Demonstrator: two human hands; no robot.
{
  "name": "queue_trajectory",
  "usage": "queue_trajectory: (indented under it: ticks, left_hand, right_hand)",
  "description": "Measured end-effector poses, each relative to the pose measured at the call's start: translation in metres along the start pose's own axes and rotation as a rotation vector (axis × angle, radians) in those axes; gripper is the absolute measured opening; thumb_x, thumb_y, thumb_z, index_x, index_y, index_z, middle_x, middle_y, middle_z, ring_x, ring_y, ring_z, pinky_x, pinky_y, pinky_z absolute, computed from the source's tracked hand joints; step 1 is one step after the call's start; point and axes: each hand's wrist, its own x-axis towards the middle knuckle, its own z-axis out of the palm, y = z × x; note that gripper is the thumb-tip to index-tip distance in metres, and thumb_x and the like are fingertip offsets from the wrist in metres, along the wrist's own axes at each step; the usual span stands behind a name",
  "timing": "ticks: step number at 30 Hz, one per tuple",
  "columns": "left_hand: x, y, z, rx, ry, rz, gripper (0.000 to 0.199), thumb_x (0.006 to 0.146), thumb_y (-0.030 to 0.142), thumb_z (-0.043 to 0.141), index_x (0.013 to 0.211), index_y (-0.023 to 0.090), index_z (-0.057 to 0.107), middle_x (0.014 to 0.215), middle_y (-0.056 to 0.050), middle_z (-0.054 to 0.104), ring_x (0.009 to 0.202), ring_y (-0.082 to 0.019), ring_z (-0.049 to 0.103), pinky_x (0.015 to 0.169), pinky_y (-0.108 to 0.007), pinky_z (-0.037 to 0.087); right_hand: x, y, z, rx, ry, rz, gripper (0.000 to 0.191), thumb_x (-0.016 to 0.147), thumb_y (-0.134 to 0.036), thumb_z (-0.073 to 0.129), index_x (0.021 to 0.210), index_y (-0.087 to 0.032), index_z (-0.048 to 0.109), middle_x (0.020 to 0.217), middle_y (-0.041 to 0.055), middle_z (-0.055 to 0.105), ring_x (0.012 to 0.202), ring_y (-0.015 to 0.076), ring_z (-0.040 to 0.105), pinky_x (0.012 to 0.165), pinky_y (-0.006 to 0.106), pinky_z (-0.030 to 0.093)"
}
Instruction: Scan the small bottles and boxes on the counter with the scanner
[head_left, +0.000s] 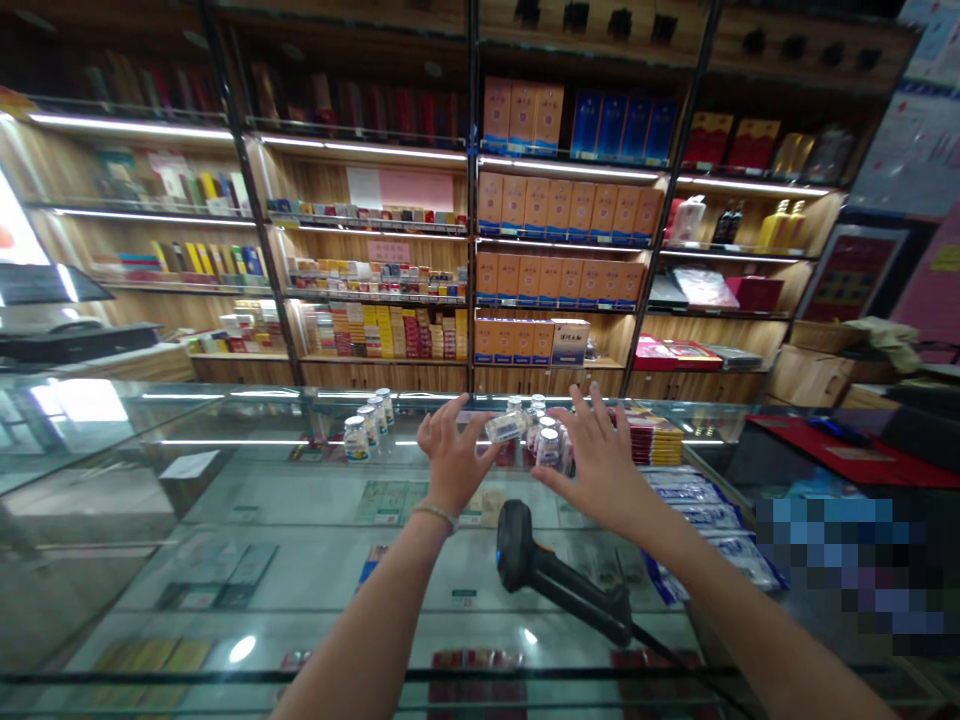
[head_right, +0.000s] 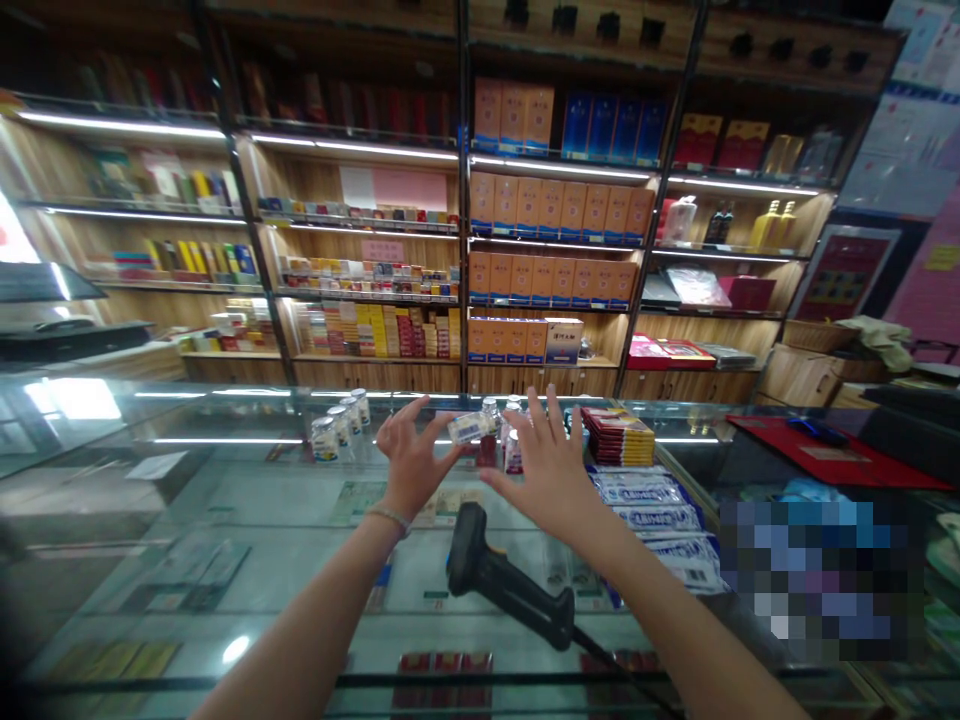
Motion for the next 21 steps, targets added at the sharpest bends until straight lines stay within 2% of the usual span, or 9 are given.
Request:
queue_trajectory:
  ticks: [4, 6, 9, 14, 21]
  left_hand:
    - [0.002, 0.003, -0.002, 0.016, 0.001, 0.014, 0.038, 0.078, 0.049, 0.076, 0.112, 0.032, 0.072, 0.140, -0.013, 0.053, 0.131, -0.033, 0.047, 0.115, -0.054, 0.022]
    - [0.002, 0.005, -0.003, 0.026, 0.008, 0.026, 0.039, 0.077, 0.049, 0.077, 0.112, 0.032, 0.072, 0.140, -0.012, 0.053, 0.131, -0.032, 0.047, 0.115, -0.054, 0.022]
    - [0.002, 0.007, -0.003, 0.032, 0.019, 0.047, 0.040, 0.075, 0.049, 0.079, 0.112, 0.033, 0.072, 0.140, -0.011, 0.054, 0.130, -0.032, 0.048, 0.115, -0.052, 0.023]
    - [0.001, 0.009, -0.003, 0.041, 0.033, 0.083, 0.042, 0.074, 0.049, 0.080, 0.112, 0.033, 0.071, 0.140, -0.010, 0.055, 0.130, -0.031, 0.048, 0.115, -0.052, 0.023]
    - [0.001, 0.012, -0.003, 0.040, 0.003, 0.091, 0.039, 0.078, 0.049, 0.077, 0.113, 0.033, 0.071, 0.141, -0.010, 0.054, 0.131, -0.032, 0.047, 0.116, -0.052, 0.020]
  right_hand:
    - [0.035, 0.026, 0.017, 0.017, 0.089, 0.054, 0.056, 0.093, -0.057, 0.053, 0.138, -0.025, 0.052, 0.164, 0.0123, 0.025, 0.153, 0.0341, 0.013, 0.118, 0.064, 0.010]
    - [0.045, 0.035, 0.029, 0.032, 0.087, 0.083, 0.049, 0.092, -0.056, 0.055, 0.131, -0.026, 0.060, 0.163, 0.0116, 0.027, 0.152, 0.0339, 0.015, 0.117, 0.063, 0.014]
    - [0.055, 0.042, 0.045, 0.074, 0.033, 0.107, 0.036, 0.094, -0.054, 0.053, 0.113, -0.029, 0.071, 0.162, 0.0075, 0.031, 0.151, 0.0334, 0.016, 0.116, 0.063, 0.013]
    - [0.063, 0.042, 0.056, 0.131, -0.049, 0.127, 0.042, 0.097, -0.057, 0.046, 0.097, -0.028, 0.077, 0.159, 0.0076, 0.036, 0.151, 0.0313, 0.016, 0.116, 0.063, 0.011]
    - [0.062, 0.045, 0.054, 0.147, -0.119, 0.134, 0.048, 0.098, -0.060, 0.043, 0.093, -0.025, 0.076, 0.161, 0.0083, 0.035, 0.152, 0.0303, 0.014, 0.116, 0.063, 0.009]
